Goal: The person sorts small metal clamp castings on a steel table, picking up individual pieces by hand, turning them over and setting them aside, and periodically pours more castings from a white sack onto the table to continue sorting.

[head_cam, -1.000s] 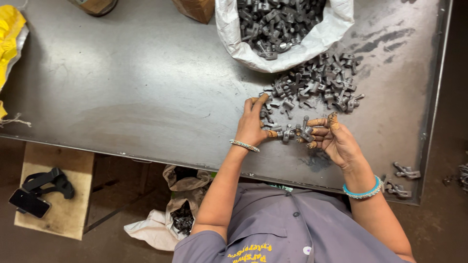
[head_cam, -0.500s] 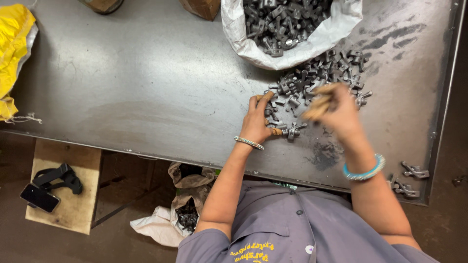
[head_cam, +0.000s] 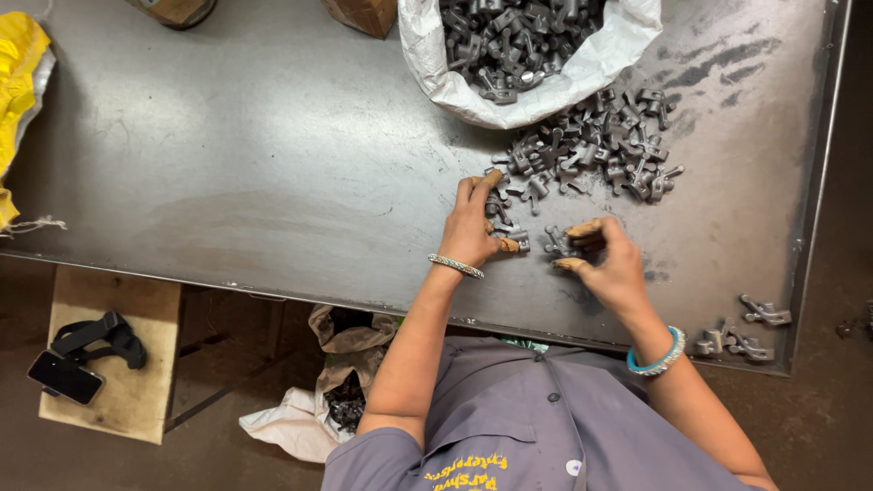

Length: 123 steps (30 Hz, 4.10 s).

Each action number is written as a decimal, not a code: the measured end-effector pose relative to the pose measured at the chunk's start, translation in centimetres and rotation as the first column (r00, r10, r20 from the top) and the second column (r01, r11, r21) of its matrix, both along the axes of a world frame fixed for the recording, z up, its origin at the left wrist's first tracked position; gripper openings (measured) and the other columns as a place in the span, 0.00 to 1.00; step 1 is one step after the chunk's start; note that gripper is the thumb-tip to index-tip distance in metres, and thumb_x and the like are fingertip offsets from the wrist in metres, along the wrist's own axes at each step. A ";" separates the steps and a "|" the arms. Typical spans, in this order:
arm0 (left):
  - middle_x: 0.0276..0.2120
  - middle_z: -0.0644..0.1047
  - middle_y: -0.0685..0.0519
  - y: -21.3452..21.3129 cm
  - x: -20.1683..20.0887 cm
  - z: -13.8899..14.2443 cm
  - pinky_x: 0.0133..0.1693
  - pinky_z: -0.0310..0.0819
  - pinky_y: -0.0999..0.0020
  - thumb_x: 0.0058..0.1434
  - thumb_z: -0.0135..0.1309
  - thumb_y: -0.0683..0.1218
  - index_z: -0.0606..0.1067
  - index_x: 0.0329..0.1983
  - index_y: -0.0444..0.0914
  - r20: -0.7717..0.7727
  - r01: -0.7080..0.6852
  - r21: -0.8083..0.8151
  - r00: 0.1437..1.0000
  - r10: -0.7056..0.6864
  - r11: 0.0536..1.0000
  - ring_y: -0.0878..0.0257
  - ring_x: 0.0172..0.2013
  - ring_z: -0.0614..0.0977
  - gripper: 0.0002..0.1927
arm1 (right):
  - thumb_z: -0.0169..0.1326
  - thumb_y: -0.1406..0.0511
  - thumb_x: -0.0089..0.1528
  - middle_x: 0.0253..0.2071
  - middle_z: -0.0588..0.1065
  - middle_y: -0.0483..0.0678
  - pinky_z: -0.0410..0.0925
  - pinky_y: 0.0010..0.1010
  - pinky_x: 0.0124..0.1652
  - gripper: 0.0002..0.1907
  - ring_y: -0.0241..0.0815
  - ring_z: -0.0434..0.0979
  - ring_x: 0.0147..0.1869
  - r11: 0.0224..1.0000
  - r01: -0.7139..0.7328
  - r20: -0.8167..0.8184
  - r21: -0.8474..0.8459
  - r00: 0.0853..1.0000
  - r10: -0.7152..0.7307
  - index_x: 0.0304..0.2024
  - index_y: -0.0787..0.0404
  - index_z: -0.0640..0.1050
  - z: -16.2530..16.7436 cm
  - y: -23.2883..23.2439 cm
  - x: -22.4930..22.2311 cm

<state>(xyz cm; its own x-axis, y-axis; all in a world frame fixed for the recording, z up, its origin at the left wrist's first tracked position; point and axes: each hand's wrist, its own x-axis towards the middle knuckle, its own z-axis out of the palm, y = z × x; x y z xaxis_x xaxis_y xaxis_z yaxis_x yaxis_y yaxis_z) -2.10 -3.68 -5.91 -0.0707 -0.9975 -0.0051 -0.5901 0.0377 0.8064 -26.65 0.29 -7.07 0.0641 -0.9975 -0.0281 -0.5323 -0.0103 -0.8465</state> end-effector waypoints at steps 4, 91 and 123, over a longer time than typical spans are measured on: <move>0.55 0.67 0.47 0.4 -0.3 -0.2 0.42 0.77 0.57 0.36 0.69 0.32 0.65 0.67 0.42 0.024 0.012 -0.087 1.000 -0.010 0.996 0.47 0.43 0.78 0.51 | 0.70 0.74 0.51 0.46 0.79 0.49 0.76 0.33 0.49 0.24 0.40 0.79 0.48 1.000 0.000 0.382 0.015 0.924 -0.006 0.46 0.65 0.72 -2.6 0.6 -2.3; 0.40 0.85 0.52 3.9 -5.0 -2.9 0.35 0.76 0.76 0.54 0.63 0.33 0.81 0.47 0.32 -0.637 0.056 0.106 0.770 0.024 0.993 0.72 0.36 0.83 0.16 | 0.55 0.68 0.67 0.50 0.79 0.50 0.74 0.39 0.50 0.14 0.42 0.78 0.50 0.873 -0.067 0.865 0.482 0.197 -0.462 0.56 0.55 0.75 -5.9 0.7 -3.0; 0.50 0.82 0.45 0.1 -1.5 -2.2 0.42 0.80 0.70 0.56 0.60 0.31 0.75 0.61 0.30 -0.695 -0.069 0.158 0.701 0.161 0.985 0.62 0.42 0.84 0.26 | 0.62 0.75 0.55 0.49 0.78 0.51 0.72 0.40 0.54 0.15 0.50 0.77 0.54 0.972 -0.094 0.025 -0.217 0.994 0.102 0.43 0.61 0.77 -1.1 -0.8 2.0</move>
